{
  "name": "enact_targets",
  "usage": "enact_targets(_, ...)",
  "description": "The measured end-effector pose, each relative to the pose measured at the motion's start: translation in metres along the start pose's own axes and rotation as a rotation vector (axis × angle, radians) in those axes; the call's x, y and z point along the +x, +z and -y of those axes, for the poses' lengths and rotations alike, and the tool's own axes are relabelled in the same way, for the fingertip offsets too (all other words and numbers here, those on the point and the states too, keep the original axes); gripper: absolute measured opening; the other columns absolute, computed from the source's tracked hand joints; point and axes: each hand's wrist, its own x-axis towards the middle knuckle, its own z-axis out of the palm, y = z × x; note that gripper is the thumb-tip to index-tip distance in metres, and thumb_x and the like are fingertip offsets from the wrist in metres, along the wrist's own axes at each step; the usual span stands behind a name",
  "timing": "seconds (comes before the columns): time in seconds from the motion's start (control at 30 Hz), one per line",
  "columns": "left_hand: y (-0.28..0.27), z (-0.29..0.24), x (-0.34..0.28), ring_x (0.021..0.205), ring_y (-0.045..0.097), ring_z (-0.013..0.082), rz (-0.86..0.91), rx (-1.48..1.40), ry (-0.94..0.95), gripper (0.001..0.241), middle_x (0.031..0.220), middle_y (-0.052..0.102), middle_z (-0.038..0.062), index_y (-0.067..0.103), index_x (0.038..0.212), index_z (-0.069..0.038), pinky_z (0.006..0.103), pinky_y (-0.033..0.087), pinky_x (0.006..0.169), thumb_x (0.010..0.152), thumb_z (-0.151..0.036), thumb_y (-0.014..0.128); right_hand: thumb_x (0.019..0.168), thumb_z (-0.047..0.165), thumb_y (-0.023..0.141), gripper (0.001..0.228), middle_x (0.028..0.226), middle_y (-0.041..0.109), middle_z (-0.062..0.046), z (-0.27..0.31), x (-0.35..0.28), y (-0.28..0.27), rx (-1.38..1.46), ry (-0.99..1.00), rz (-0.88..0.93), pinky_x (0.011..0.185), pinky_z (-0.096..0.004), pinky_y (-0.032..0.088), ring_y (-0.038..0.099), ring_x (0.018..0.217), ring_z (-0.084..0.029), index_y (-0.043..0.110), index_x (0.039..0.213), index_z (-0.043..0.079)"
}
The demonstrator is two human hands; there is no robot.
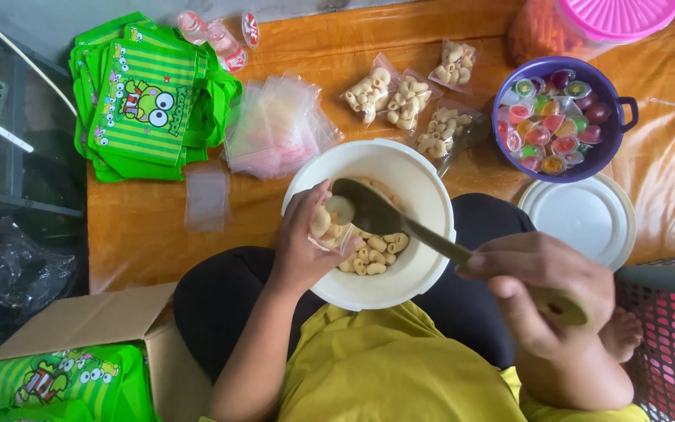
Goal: Portioning snacks from a large bowl into small plastic bags using a spoon and hands.
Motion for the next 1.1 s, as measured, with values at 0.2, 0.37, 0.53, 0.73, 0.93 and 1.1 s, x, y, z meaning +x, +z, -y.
enact_targets(0.2,0.000,0.004,-0.003,0.107,0.064,0.0290,-0.053,-0.002,0.043,0.083,0.120,0.060,0.014,0.045,0.144,-0.006,0.0391,0.056,0.094,0.074,-0.011,0.088,0.083,0.000,0.070,0.010,0.096,0.074,-0.014,0.003,0.003,-0.001,-0.153,-0.037,0.010,0.065,-0.022,0.052,0.065,0.068,-0.015,0.070,0.092,-0.003)
enact_targets(0.37,0.007,0.015,-0.007,0.110,0.064,0.0295,-0.118,-0.143,-0.022,0.078,0.117,0.060,0.015,0.053,0.139,-0.003,0.0422,0.054,0.100,0.072,-0.011,0.090,0.083,0.004,0.076,0.014,0.090,0.074,-0.017,-0.021,0.024,0.017,-0.104,0.052,0.259,0.061,-0.036,0.057,0.071,0.070,-0.029,0.074,0.096,-0.001)
enact_targets(0.53,0.011,0.022,-0.008,0.109,0.066,0.0355,-0.167,-0.149,-0.025,0.078,0.114,0.062,0.017,0.059,0.138,-0.002,0.0503,0.054,0.099,0.069,-0.016,0.094,0.087,0.010,0.074,0.014,0.077,0.076,-0.022,-0.062,0.025,0.063,-0.022,0.141,0.493,0.057,-0.043,0.062,0.077,0.064,-0.036,0.078,0.095,-0.002)
enact_targets(0.73,0.011,0.019,-0.008,0.107,0.066,0.0345,-0.159,-0.155,-0.022,0.074,0.113,0.063,0.016,0.060,0.136,-0.003,0.0487,0.055,0.097,0.070,-0.017,0.093,0.092,0.013,0.073,0.022,0.073,0.074,-0.021,-0.093,0.022,0.105,-0.005,0.436,0.549,0.052,-0.036,0.051,0.069,0.056,-0.029,0.076,0.103,-0.006)
enact_targets(0.93,0.011,0.015,-0.006,0.106,0.066,0.0357,-0.158,-0.161,-0.047,0.077,0.113,0.063,0.018,0.059,0.136,-0.003,0.0504,0.054,0.098,0.069,-0.016,0.094,0.095,0.027,0.071,0.030,0.069,0.077,-0.014,-0.110,0.019,0.103,0.079,0.652,0.496,0.067,-0.034,0.059,0.075,0.064,-0.024,0.078,0.101,-0.001)
enact_targets(1.1,0.011,0.020,-0.008,0.110,0.065,0.0362,-0.145,-0.151,-0.039,0.079,0.115,0.062,0.018,0.057,0.138,-0.003,0.0511,0.053,0.100,0.070,-0.019,0.093,0.094,0.023,0.071,0.027,0.073,0.080,-0.018,-0.094,0.021,0.088,0.150,0.691,0.471,0.072,-0.036,0.063,0.080,0.068,-0.024,0.079,0.101,-0.002)
